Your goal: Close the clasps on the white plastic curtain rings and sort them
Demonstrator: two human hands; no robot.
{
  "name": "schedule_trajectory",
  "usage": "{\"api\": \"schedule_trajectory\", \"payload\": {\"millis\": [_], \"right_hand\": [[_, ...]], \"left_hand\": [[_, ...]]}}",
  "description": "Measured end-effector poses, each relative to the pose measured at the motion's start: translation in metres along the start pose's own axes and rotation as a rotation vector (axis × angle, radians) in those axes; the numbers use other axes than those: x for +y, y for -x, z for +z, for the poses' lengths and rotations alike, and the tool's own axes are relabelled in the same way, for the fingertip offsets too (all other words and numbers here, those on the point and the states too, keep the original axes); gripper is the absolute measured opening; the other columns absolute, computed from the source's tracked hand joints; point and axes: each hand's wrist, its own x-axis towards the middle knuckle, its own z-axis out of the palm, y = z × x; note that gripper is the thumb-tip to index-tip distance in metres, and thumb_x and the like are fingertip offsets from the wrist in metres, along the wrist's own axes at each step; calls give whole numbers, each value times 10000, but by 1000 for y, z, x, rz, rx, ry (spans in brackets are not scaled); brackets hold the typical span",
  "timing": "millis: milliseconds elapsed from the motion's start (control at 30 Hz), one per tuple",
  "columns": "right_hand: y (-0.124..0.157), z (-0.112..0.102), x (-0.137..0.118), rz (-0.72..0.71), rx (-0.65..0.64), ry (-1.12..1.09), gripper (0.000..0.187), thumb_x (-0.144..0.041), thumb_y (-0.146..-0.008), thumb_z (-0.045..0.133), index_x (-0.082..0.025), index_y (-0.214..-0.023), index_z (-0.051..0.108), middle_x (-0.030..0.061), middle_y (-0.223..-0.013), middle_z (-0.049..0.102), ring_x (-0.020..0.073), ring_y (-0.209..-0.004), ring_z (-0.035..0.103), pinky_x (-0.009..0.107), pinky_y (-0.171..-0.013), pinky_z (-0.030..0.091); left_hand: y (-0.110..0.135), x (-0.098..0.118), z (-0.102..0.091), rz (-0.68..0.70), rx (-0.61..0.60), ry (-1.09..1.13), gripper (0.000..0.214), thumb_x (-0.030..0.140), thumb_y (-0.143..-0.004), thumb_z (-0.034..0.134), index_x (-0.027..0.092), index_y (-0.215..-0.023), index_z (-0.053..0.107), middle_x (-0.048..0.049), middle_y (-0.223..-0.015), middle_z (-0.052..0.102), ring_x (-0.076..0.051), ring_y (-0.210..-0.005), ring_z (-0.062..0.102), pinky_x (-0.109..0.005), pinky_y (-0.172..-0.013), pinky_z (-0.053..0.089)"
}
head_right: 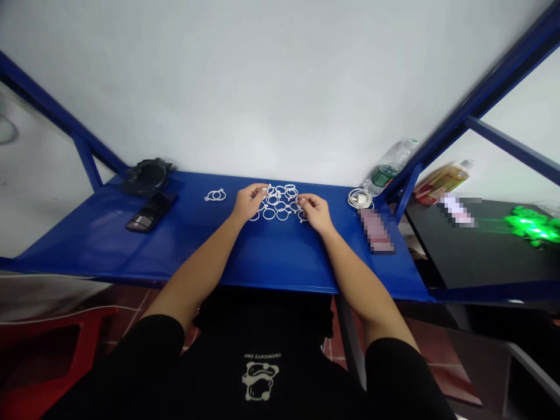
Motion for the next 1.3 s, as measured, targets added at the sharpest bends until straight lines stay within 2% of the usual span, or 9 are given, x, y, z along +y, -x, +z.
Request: {"api": "schedule_trajectory", "payload": {"millis": [133, 400, 533, 667, 767, 900, 1033, 1167, 1300], "right_hand": [[0, -1, -1, -6, 29, -24, 275, -407, -792, 706, -203, -948, 805, 38, -846, 797, 106, -514, 543, 256, -495, 439], [-1, -5, 0, -23, 71, 31, 243, -347, -744, 597, -197, -811, 775, 32, -748, 751, 116, -518, 549, 249, -484, 440], [-3, -7, 1, -26, 106, 27, 236, -323, -720, 566, -193, -744, 762, 18, -661, 707, 113, -485, 527, 232, -449, 397], [-2, -11, 1, -47, 105, 69, 229, -297, -739, 557, -194, -703, 759, 2, -577, 647, 119, -471, 513, 231, -446, 398], [1, -12, 1, -91, 75, 169, 238, -255, -777, 546, -197, -738, 774, 4, -602, 659, 135, -513, 553, 247, -490, 456], [4, -6, 7, -255, -21, 334, 284, -196, -823, 527, -211, -846, 810, 36, -820, 772, 178, -726, 697, 313, -711, 584], [4, -1, 14, -412, -117, 466, 306, -166, -871, 544, -232, -968, 826, 33, -889, 798, 195, -834, 738, 346, -842, 590], [4, -2, 14, -425, -109, 512, 308, -186, -909, 558, -235, -1055, 824, 40, -933, 807, 199, -850, 744, 339, -840, 584], [5, -3, 10, -370, -92, 485, 290, -247, -930, 579, -237, -1087, 822, 49, -962, 815, 211, -870, 746, 357, -867, 590]], "left_hand": [[-2, -2, -3, -4, 32, 10, 203, 184, -960, 633, 193, -1036, 821, -60, -958, 825, -200, -863, 759, -349, -858, 613], [-6, -2, -11, 43, 97, -193, 217, 71, -860, 623, 215, -808, 777, -39, -885, 788, -226, -884, 706, -405, -914, 574], [-7, -1, -15, 36, 131, -172, 268, 65, -872, 570, 220, -853, 788, -39, -901, 782, -234, -951, 711, -409, -952, 563], [-8, -3, -16, 34, 135, -197, 273, 87, -872, 561, 220, -892, 798, -40, -901, 776, -228, -920, 703, -394, -927, 563], [-8, -4, -15, 30, 133, -218, 264, 90, -858, 555, 225, -846, 781, -36, -879, 769, -230, -913, 697, -394, -923, 560], [-8, -4, -16, 32, 128, -217, 239, 83, -840, 563, 230, -744, 725, -35, -839, 754, -234, -901, 684, -409, -920, 548], [-9, -3, -17, 51, 90, -234, 263, 74, -850, 548, 232, -694, 688, -40, -833, 748, -230, -898, 671, -405, -910, 539], [-8, -2, -16, 78, 40, -240, 336, 50, -865, 486, 228, -664, 689, -43, -830, 741, -229, -895, 668, -418, -949, 532], [-8, 0, -12, 111, 10, -230, 361, 28, -862, 492, 239, -688, 728, -38, -851, 755, -228, -907, 674, -428, -975, 535]]}}
